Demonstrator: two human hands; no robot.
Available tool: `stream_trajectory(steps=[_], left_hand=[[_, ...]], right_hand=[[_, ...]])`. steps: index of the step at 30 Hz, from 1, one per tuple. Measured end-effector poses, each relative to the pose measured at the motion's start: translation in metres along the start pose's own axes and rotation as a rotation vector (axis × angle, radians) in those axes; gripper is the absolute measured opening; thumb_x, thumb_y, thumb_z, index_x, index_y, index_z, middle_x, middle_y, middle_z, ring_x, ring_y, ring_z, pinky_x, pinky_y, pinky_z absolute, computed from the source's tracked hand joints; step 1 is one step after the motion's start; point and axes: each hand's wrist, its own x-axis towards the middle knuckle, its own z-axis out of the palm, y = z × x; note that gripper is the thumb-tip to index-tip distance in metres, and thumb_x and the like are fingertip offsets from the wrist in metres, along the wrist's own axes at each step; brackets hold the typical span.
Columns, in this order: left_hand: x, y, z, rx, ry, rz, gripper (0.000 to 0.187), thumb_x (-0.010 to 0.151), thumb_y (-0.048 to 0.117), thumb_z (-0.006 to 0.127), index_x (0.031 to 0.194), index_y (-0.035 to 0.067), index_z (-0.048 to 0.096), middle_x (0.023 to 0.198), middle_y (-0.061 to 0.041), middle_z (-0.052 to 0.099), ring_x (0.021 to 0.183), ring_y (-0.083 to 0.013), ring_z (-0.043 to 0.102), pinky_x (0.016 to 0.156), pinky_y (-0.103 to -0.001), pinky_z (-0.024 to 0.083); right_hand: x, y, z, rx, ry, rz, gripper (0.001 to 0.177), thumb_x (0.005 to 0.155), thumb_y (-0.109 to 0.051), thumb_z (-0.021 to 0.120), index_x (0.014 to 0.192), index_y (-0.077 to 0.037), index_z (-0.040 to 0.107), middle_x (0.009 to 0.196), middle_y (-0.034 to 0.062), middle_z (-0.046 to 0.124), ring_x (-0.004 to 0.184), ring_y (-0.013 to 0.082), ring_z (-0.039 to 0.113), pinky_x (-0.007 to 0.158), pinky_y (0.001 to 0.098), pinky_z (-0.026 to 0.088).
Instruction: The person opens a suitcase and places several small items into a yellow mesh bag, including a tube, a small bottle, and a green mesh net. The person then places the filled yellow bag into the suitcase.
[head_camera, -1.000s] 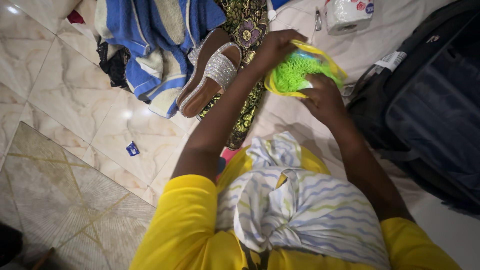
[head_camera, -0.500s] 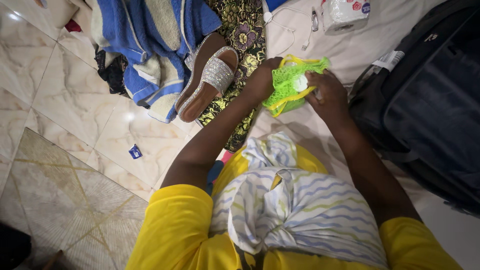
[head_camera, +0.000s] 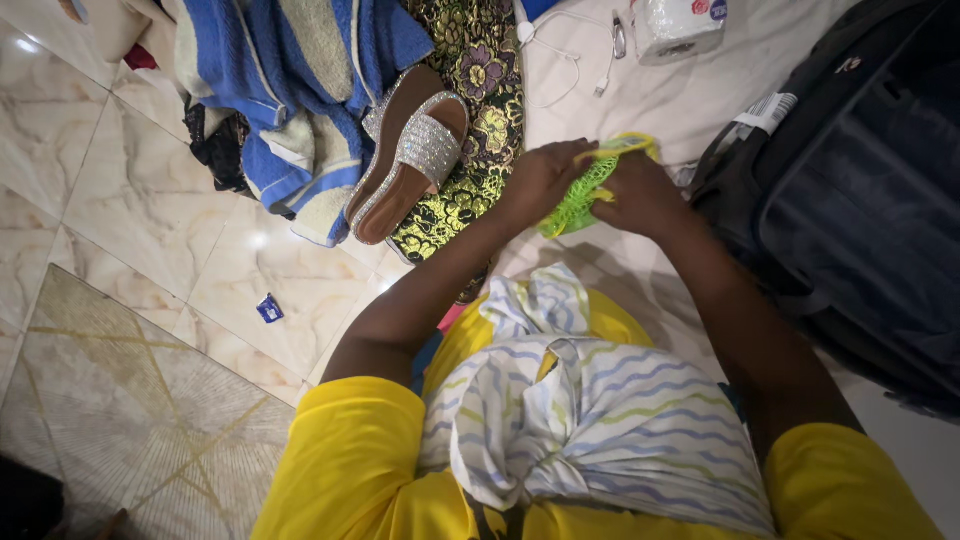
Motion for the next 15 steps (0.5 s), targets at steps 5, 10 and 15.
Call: stream_trajectory(steps=[5,10,15], left_hand=[[0.01,-0.001,-0.006,0.123,-0.037,0.066,0.032,0.103,0.028,0.06,0.124,0.008,0.072,0.117,-0.019,0.074,0.107,-0.0356,0.073,0.093,-0.044,0.057],[0.011,0.0,-0.011,0.11,-0.047,-0.029,0.035,0.094,0.024,0.066,0.125,0.007,0.071,0.116,-0.017,0.074,0.104,-0.0354,0.072,0.089,-0.042,0.056],[0.003,-0.013,-0.003,0.164,-0.047,0.228,0.052,0.076,0.017,0.077,0.125,0.004,0.068,0.121,-0.018,0.072,0.111,-0.0343,0.071,0.096,-0.041,0.057]], right_hand=[[0.002,0.008,-0.002,0.332,0.078,0.075,0.04,0.084,-0.016,0.078,0.122,-0.007,0.07,0.119,0.0193,0.069,0.11,0.0382,0.065,0.093,0.0487,0.052],[-0.015,-0.023,0.008,0.057,0.563,0.138,0.047,0.075,-0.005,0.088,0.113,0.001,0.062,0.124,0.019,0.057,0.113,0.0398,0.06,0.097,0.0473,0.052],[-0.005,-0.03,0.008,0.112,0.589,0.224,0.031,0.075,0.002,0.085,0.098,-0.001,0.064,0.117,0.0135,0.061,0.104,0.031,0.066,0.086,0.0389,0.056]])
